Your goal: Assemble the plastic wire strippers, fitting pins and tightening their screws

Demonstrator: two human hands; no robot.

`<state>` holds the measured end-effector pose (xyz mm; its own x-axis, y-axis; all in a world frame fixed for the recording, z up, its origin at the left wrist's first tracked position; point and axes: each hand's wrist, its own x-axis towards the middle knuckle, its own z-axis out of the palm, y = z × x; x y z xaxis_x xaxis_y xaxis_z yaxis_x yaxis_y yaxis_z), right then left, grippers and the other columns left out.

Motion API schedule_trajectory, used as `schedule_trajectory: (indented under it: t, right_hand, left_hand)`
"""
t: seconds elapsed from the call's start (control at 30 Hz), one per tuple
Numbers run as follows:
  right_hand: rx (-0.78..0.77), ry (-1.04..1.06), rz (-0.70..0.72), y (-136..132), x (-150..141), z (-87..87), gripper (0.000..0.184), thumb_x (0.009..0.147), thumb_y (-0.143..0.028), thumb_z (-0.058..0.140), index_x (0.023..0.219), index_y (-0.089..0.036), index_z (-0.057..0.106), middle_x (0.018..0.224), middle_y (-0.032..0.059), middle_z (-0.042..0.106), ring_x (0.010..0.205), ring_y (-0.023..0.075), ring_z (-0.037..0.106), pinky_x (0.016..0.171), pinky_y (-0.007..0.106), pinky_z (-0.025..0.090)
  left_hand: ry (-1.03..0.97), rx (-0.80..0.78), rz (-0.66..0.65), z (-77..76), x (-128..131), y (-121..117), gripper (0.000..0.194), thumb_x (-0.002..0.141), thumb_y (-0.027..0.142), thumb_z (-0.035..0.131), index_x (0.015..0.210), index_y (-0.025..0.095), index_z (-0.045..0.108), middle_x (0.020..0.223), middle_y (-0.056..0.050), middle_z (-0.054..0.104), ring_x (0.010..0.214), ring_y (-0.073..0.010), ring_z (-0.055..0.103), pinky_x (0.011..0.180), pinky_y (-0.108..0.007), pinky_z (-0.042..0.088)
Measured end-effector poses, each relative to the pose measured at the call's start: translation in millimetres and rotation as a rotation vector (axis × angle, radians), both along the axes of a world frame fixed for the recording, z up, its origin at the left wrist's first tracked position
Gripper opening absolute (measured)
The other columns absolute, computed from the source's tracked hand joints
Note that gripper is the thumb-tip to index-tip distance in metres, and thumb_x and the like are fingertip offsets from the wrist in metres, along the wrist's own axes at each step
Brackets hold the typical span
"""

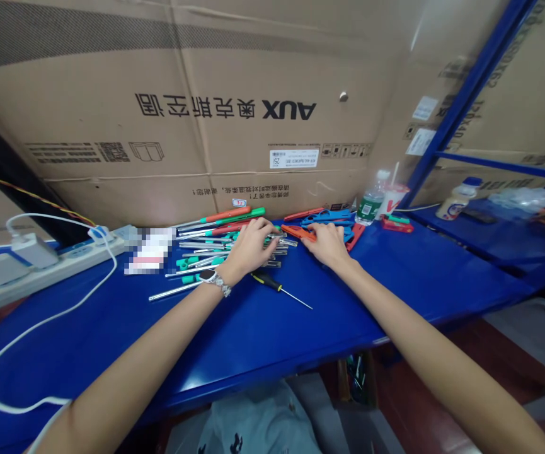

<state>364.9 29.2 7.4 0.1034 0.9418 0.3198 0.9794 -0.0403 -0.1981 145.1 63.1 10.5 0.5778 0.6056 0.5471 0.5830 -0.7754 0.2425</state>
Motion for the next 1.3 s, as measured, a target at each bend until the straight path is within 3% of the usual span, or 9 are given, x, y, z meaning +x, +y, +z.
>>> schedule_trajectory:
  t: [0.17,0.3,0.4,0.57,0.7,0.9,1.13,1.3]
  right_hand:
    - [0.168,0.179,0.052,-14.8,-1.4,2.3,0.030,0.096,-0.033,0.059,0.117,-0.017,0.072,0.121,0.0149,0.072,0.116,0.0344,0.061,0.099,0.049,0.040]
    - [0.209,0.354,0.457,-33.3,-27.7,2.4,0.032,0.092,-0.031,0.066,0.123,-0.021,0.070,0.122,0.0110,0.072,0.112,0.0272,0.065,0.099,0.044,0.047]
    - [0.181,0.397,0.746,-47.4,-59.1,-0.4,0.032,0.091,-0.029,0.071,0.121,-0.021,0.070,0.118,0.0090,0.073,0.110,0.0247,0.067,0.098,0.042,0.049]
    - [0.055,0.366,1.004,-59.8,-102.1,-5.8,0.027,0.089,-0.025,0.075,0.115,-0.022,0.070,0.107,0.0070,0.073,0.100,0.0225,0.066,0.090,0.040,0.052]
    - [-0.042,0.388,1.059,-58.8,-115.4,-9.3,0.027,0.087,-0.023,0.078,0.113,-0.024,0.071,0.107,0.0048,0.074,0.101,0.0212,0.065,0.092,0.040,0.051]
    - [-0.088,0.438,1.046,-54.7,-112.1,-14.0,0.025,0.089,-0.026,0.076,0.114,-0.024,0.071,0.112,0.0045,0.075,0.105,0.0214,0.065,0.096,0.041,0.051]
    - [-0.068,0.136,1.062,-58.0,-113.8,-5.9,0.028,0.093,-0.022,0.069,0.121,-0.019,0.070,0.120,0.0100,0.074,0.111,0.0252,0.067,0.100,0.045,0.049]
    - [-0.124,0.025,1.116,-58.8,-115.6,8.1,0.022,0.098,-0.020,0.060,0.116,-0.021,0.073,0.114,0.0075,0.077,0.107,0.0221,0.069,0.096,0.040,0.050]
  left_hand:
    - [-0.106,0.033,0.001,10.9,-28.4,-10.0,0.016,0.100,0.027,0.056,0.112,0.020,0.063,0.121,-0.010,0.063,0.121,-0.0284,0.057,0.105,-0.048,0.046]
    - [-0.112,0.076,-0.058,16.7,-55.1,-27.8,0.043,0.093,0.036,0.071,0.132,0.023,0.057,0.138,-0.012,0.058,0.134,-0.0312,0.051,0.112,-0.052,0.043]
    - [0.008,-0.059,-0.108,15.6,-80.3,-50.4,0.061,0.084,0.041,0.081,0.136,0.024,0.056,0.139,-0.012,0.060,0.130,-0.0326,0.055,0.109,-0.051,0.045]
    - [0.083,-0.357,-0.077,3.6,-121.1,-90.7,0.035,0.090,0.030,0.074,0.122,0.022,0.065,0.120,-0.008,0.071,0.108,-0.0266,0.067,0.095,-0.044,0.053]
    - [0.076,-0.429,-0.041,-6.1,-140.0,-102.2,0.036,0.088,0.034,0.078,0.120,0.023,0.067,0.115,-0.008,0.072,0.106,-0.0271,0.067,0.092,-0.044,0.054]
    - [0.051,-0.455,-0.059,-15.0,-146.2,-93.9,0.035,0.090,0.035,0.075,0.121,0.022,0.067,0.118,-0.008,0.070,0.112,-0.0267,0.064,0.100,-0.046,0.051]
    - [0.039,-0.324,-0.122,-16.0,-143.5,-91.8,0.023,0.093,0.030,0.069,0.115,0.021,0.068,0.114,-0.008,0.068,0.109,-0.0256,0.063,0.098,-0.046,0.052]
    - [0.061,-0.333,-0.133,-13.7,-145.6,-90.7,0.023,0.094,0.030,0.070,0.115,0.023,0.068,0.113,-0.007,0.070,0.110,-0.0254,0.062,0.098,-0.045,0.052]
